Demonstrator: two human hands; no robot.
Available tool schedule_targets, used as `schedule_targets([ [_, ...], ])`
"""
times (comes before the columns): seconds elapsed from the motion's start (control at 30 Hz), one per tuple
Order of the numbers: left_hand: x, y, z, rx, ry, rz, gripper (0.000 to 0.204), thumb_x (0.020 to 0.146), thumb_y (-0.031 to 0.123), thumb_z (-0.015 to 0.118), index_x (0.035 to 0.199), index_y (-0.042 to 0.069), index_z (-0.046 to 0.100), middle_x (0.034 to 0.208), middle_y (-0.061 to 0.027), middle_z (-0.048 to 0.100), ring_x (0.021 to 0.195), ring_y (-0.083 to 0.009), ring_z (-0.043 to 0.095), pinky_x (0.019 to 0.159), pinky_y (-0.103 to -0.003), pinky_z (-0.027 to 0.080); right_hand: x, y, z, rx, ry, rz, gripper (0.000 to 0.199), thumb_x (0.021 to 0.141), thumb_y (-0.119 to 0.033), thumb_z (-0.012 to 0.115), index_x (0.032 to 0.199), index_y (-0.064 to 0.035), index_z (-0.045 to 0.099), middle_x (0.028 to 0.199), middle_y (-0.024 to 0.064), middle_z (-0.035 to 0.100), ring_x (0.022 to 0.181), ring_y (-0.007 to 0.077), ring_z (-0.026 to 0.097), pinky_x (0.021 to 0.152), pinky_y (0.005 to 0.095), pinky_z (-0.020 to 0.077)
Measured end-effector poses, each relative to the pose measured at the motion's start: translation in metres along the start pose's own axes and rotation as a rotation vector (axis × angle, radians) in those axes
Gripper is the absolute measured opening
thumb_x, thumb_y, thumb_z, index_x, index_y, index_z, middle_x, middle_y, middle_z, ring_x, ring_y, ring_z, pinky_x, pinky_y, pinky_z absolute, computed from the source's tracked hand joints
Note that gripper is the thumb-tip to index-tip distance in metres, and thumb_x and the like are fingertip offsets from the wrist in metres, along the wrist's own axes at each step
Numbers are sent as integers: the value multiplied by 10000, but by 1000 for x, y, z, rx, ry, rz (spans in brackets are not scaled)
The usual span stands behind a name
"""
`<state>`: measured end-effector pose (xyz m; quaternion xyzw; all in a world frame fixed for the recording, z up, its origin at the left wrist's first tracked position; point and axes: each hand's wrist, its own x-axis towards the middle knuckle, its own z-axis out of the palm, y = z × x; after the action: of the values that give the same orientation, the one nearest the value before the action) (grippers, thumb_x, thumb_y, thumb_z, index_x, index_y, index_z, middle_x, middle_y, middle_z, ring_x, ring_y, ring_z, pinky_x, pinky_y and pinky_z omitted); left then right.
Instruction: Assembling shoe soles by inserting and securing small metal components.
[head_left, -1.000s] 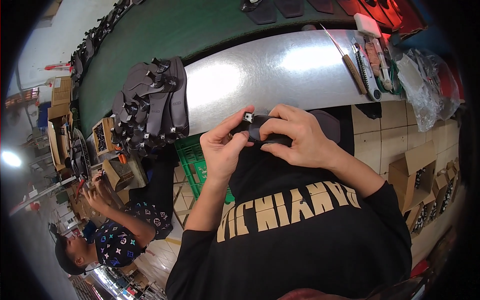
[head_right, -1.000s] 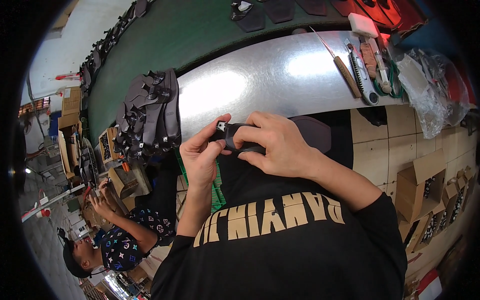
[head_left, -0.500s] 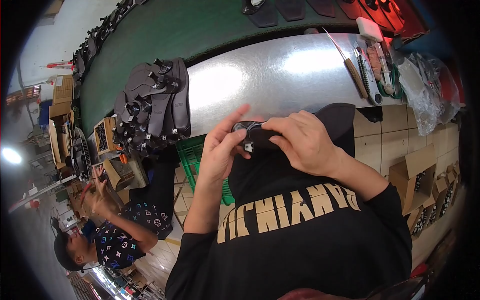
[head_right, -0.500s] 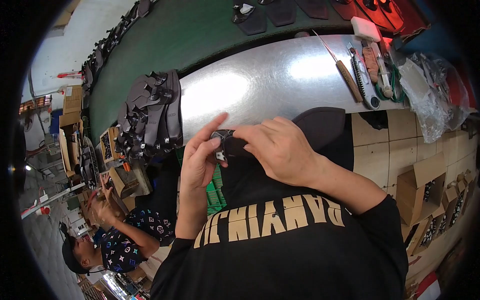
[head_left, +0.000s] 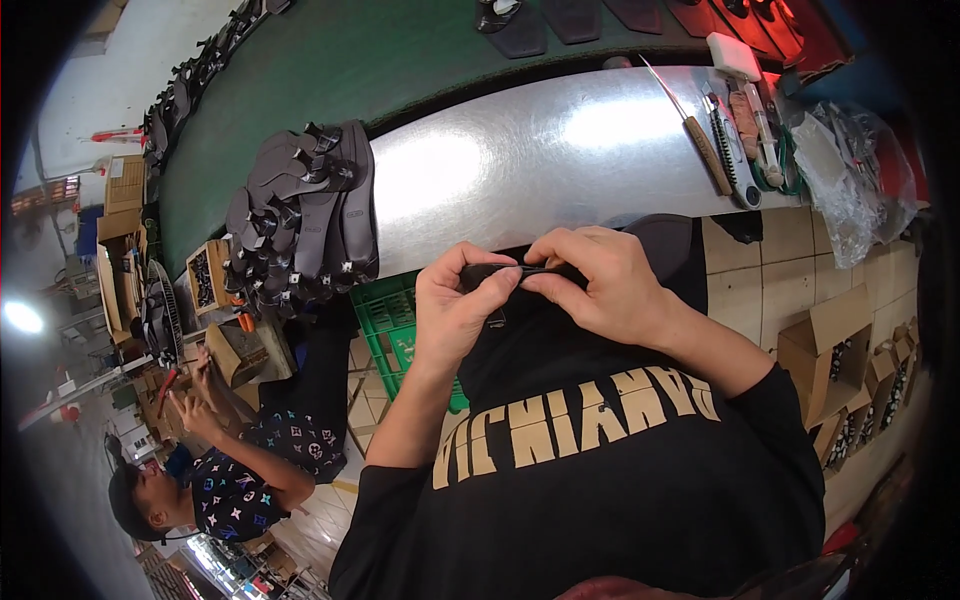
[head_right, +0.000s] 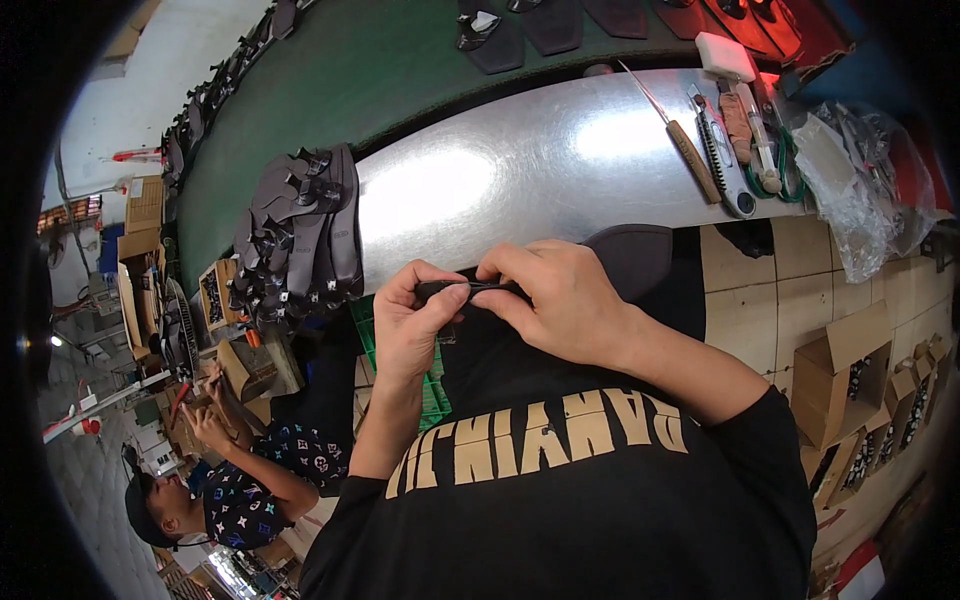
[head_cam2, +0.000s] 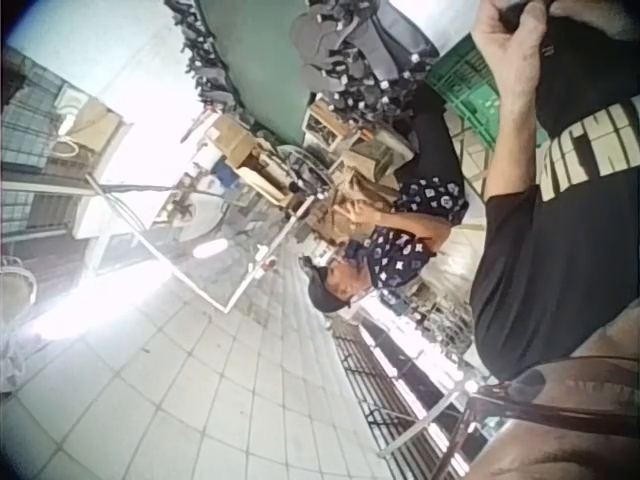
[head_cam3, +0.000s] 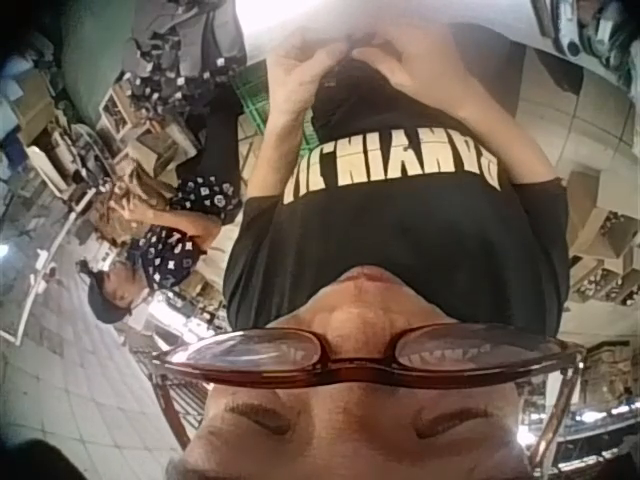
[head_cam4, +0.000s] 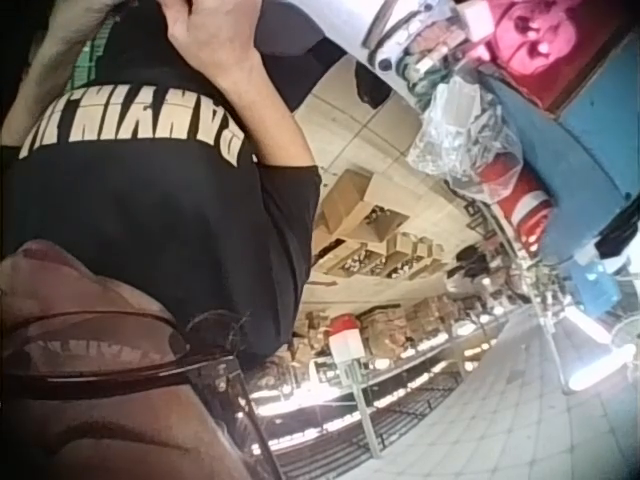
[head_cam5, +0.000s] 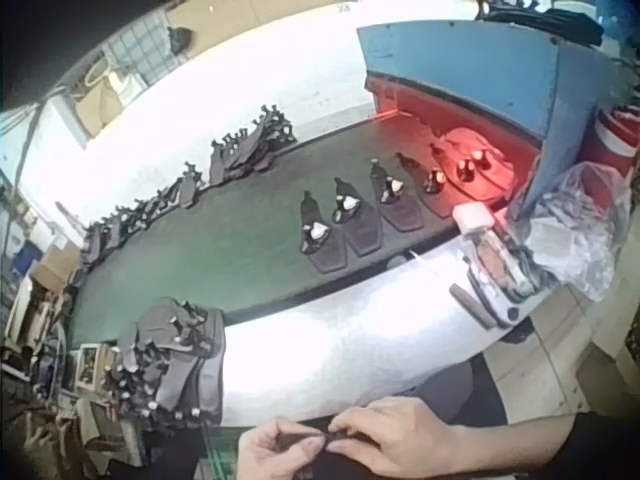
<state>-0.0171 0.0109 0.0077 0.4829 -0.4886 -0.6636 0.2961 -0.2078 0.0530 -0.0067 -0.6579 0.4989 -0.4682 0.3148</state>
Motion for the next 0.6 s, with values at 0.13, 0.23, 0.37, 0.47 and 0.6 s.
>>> schedule_targets([
  [0.13, -1, 1, 6, -25, -14, 47, 84, 828, 27, 706, 881, 14, 642, 759, 5, 633, 657, -27, 536, 593, -167, 416, 11, 3, -14, 83, -151, 64, 116, 796, -88, 728, 836, -29, 637, 737, 107, 639, 650, 245, 618, 586, 320, 470],
  [0.23, 3, -1, 5, -23, -78, 195, 98, 816, 27, 707, 840, 21, 612, 782, -2, 620, 650, -31, 513, 568, -182, 395, 20, 2, -29, 373, -380, 288, 108, 794, -85, 726, 809, -24, 637, 730, 98, 643, 675, 245, 619, 610, 319, 467],
  [0.37, 12, -6, -11, -70, 207, 249, 102, 836, 73, 697, 890, 40, 617, 811, -18, 624, 664, -62, 541, 569, -206, 403, 36, -10, -49, -66, 268, -210, 77, 813, -18, 671, 888, -29, 658, 1081, 157, 646, 971, 287, 626, 832, 317, 478],
  [0.47, 28, -10, -31, -400, 517, 134, 161, 887, 165, 664, 1002, 65, 614, 926, -16, 637, 657, -108, 580, 540, -226, 434, 48, 9, -90, -302, 632, -206, 163, 799, -40, 679, 959, -20, 658, 1092, 170, 636, 968, 345, 616, 841, 369, 485],
  [0.6, 26, -40, -51, -494, 266, -114, 512, 948, 216, 527, 1381, -36, 422, 1188, -172, 621, 963, -300, 688, 611, -314, 593, 24, 77, -109, -746, 552, 78, 271, 800, -50, 649, 1068, -12, 635, 1056, 166, 600, 961, 345, 561, 830, 401, 457],
])
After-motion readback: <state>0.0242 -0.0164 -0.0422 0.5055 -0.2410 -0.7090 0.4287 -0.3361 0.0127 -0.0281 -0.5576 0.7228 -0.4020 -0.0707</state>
